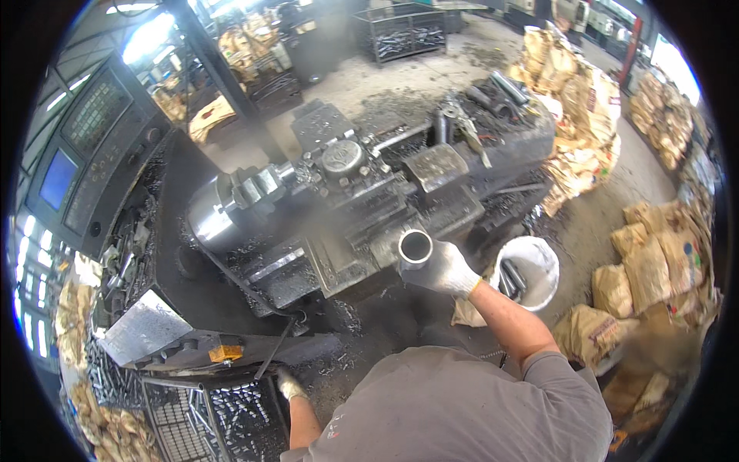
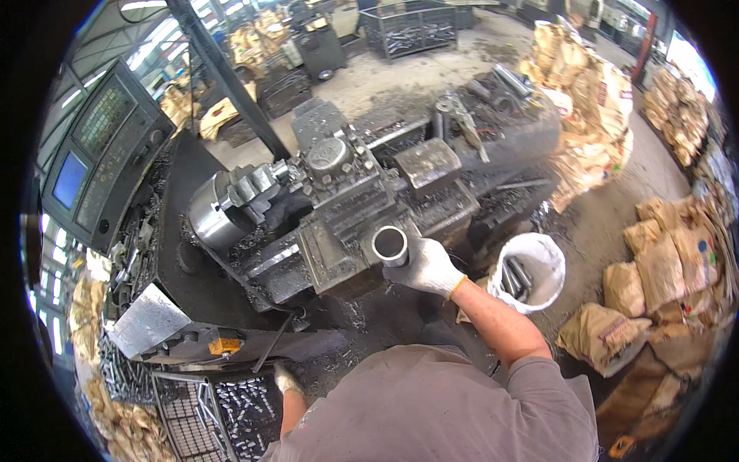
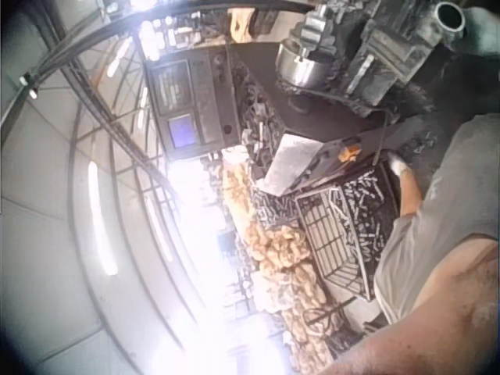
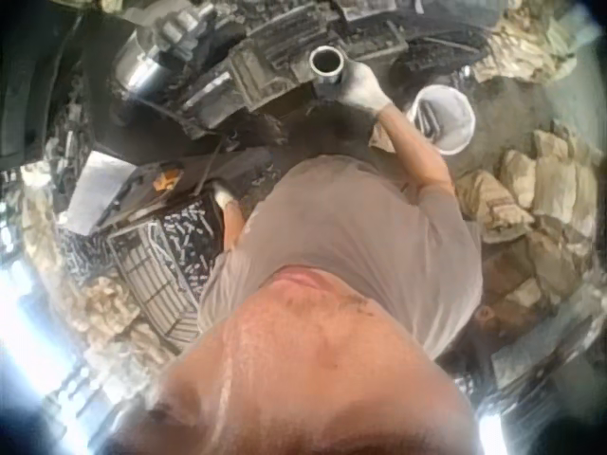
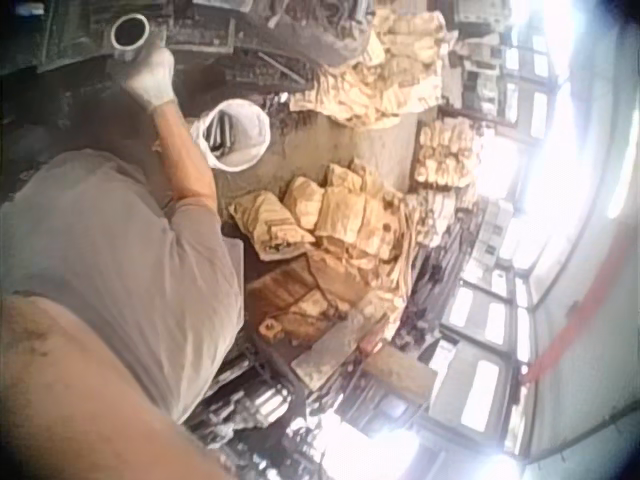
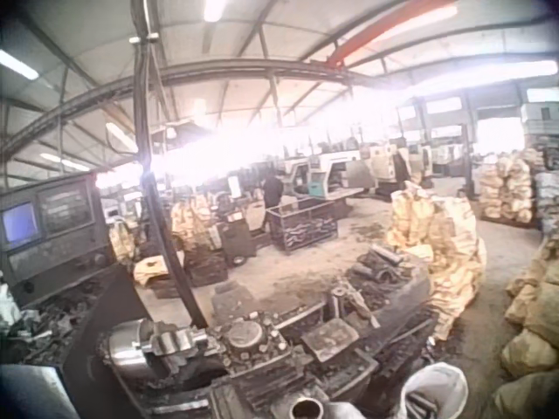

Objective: The person operates a metal turning machine, repeatedly loading cylindrical metal tubes into the chuck, securing them, and removing the processed parts. The finished parts are placed into a nearby wire basket.

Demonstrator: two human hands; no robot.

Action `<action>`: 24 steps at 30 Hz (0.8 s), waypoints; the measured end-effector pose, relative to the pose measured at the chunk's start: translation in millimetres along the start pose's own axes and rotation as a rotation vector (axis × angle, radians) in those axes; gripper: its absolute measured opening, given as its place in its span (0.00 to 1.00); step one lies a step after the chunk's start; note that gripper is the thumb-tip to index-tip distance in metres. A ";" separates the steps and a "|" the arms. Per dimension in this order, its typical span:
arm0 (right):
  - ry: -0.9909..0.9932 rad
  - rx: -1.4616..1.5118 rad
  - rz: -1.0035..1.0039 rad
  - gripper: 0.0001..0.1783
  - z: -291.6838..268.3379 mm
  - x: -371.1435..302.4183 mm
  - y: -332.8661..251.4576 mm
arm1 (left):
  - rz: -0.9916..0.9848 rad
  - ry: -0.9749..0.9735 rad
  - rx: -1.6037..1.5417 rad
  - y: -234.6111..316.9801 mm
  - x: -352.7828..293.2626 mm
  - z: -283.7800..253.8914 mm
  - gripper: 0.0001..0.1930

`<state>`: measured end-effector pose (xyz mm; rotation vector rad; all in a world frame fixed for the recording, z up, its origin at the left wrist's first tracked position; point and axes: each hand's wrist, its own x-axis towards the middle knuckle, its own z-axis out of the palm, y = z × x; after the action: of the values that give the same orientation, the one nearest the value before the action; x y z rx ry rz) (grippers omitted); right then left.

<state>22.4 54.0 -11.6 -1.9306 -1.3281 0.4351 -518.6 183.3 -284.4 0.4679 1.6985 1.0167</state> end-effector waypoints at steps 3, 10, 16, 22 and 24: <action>-0.078 0.112 -0.135 0.30 -6.2 59.0 -1.5 | 0.479 0.703 1.167 19.1 25.1 -60.0 0.27; -0.311 -0.115 -0.264 0.36 -13.3 103.6 37.0 | 0.542 0.800 0.621 143.4 -47.8 -18.2 0.29; -0.416 0.113 -0.531 0.16 -119.2 175.8 13.6 | 0.663 0.680 0.708 132.8 -17.1 -33.3 0.29; -0.478 0.184 -0.708 0.18 -111.1 290.2 -70.9 | 0.214 0.150 -0.445 139.6 -17.8 -4.8 0.18; -0.691 0.030 -0.766 0.25 -72.9 338.9 -107.6 | 0.541 0.240 0.038 118.6 -39.5 10.3 0.20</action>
<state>136.4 353.2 159.3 -1.1139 -2.3339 0.7399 -514.7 225.4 -166.4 0.8908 1.8496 1.4757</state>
